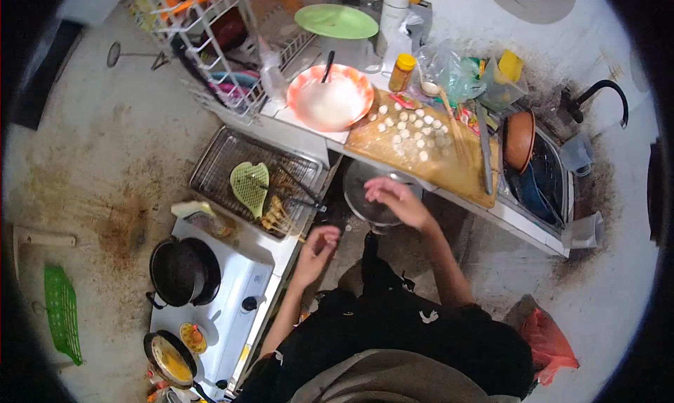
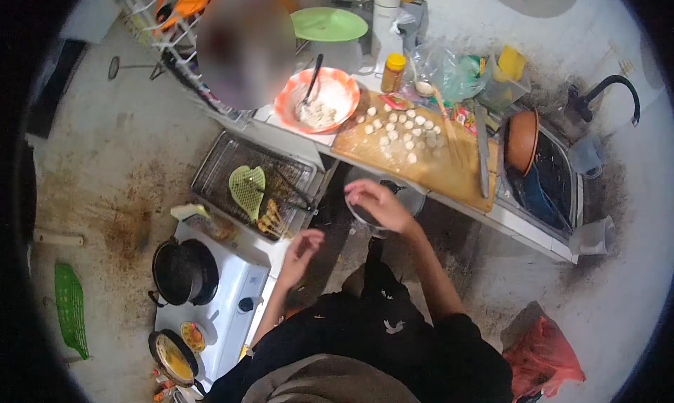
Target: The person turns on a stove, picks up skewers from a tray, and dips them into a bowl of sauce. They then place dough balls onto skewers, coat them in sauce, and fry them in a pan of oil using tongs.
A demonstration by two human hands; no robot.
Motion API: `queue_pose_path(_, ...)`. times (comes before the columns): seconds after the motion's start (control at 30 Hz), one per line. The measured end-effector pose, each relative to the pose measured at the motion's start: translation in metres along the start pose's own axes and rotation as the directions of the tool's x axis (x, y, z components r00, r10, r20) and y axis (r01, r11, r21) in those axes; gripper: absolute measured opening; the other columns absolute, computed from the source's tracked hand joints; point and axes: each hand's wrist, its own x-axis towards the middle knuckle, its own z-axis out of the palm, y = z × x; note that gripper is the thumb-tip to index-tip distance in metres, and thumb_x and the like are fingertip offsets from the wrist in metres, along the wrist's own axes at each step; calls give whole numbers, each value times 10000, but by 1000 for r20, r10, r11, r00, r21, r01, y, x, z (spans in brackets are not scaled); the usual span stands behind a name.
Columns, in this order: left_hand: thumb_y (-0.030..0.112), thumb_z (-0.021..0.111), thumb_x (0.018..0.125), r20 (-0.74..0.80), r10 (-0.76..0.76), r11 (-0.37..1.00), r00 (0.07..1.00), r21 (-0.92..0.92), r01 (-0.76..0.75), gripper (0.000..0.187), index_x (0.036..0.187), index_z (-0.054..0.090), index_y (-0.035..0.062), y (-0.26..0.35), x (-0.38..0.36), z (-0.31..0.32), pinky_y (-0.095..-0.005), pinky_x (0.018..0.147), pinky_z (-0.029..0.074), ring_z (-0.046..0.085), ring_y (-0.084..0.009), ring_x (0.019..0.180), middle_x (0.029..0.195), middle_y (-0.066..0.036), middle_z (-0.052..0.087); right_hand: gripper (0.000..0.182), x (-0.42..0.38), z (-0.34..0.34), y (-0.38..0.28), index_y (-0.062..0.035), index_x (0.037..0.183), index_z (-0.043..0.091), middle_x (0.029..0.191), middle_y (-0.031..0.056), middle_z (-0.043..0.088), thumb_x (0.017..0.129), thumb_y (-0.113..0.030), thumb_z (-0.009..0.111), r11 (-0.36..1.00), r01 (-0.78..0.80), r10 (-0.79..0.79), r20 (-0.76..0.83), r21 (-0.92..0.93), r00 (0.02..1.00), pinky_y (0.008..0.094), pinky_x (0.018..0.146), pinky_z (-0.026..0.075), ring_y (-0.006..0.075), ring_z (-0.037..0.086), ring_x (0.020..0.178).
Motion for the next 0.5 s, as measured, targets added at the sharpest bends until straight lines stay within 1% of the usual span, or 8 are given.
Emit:
queue_pose_path(0.07, -7, 505, 768, -71, 260, 941, 963, 244, -236, 368, 1109, 379, 49, 36, 47, -1, -276, 858, 342, 388, -153, 1027, 1139, -65, 361, 247, 27, -43, -18, -33, 1072, 473, 879, 22, 542, 848, -137, 459, 997, 75, -78, -108, -37, 991, 233, 765, 403, 96, 506, 852)
queue_pose_path(0.1, -2, 523, 744, -183, 223, 961, 957, 207, -184, 403, 1114, 371, 42, 56, 74, -3, -291, 905, 300, 358, -173, 1070, 1141, -85, 360, 256, 46, -62, -26, -30, 1082, 466, 891, 24, 543, 846, -125, 454, 992, 119, -123, -194, -33, 973, 232, 773, 399, 101, 508, 863)
queue_pose_path(0.23, 145, 496, 801, -357, 568, 820, 742, 322, -473, 490, 1212, 253, 34, 148, 221, -14, -314, 886, 332, 352, -196, 1115, 1173, -121, 346, 323, 162, -115, -32, -9, 1114, 432, 1033, 101, 511, 823, -144, 473, 961, 265, -275, -384, -78, 882, 274, 824, 391, 174, 485, 968)
queue_pose_path(0.3, 174, 483, 815, -493, 397, 914, 774, 293, -281, 485, 1205, 240, 17, 162, 294, -34, -336, 868, 367, 412, -251, 1082, 1166, -139, 347, 347, 222, -127, -7, 2, 1114, 427, 1058, 116, 499, 815, -163, 488, 963, 258, -269, -404, -82, 874, 290, 850, 380, 191, 474, 994)
queue_pose_path(0.37, 181, 482, 817, -530, 249, 966, 811, 74, -249, 463, 1184, 258, 10, 165, 344, -45, -332, 810, 409, 468, -262, 993, 1140, -149, 364, 405, 265, -129, 11, 18, 1099, 428, 1070, 151, 482, 794, -230, 523, 881, 116, -396, -580, -459, 712, 331, 850, 369, 229, 468, 987)
queue_pose_path(0.4, 188, 482, 819, -524, 92, 968, 847, -154, -200, 442, 1163, 275, 3, 161, 362, -51, -328, 752, 451, 523, -273, 903, 1115, -160, 381, 405, 273, -133, 10, 18, 1099, 428, 1070, 151, 482, 794, -230, 523, 880, 122, -399, -575, -459, 714, 331, 850, 369, 229, 468, 987)
queue_pose_path(0.47, 213, 482, 819, -482, 60, 964, 874, -201, -176, 444, 1151, 277, -1, 151, 384, -61, -307, 698, 478, 548, -241, 838, 1103, -150, 400, 473, 281, -137, 6, 22, 1070, 404, 1133, 208, 405, 763, -318, 521, 900, 17, -276, -537, -436, 797, 412, 859, 328, 361, 381, 1052)
queue_pose_path(0.5, 238, 482, 819, -432, 25, 958, 902, -248, -146, 449, 1138, 280, -4, 146, 390, -64, -287, 644, 505, 572, -209, 772, 1091, -141, 418, 428, 279, -136, 4, 42, 998, 422, 1023, 222, 464, 785, -323, 494, 868, 3, -333, -578, -496, 745, 398, 816, 352, 363, 439, 954)
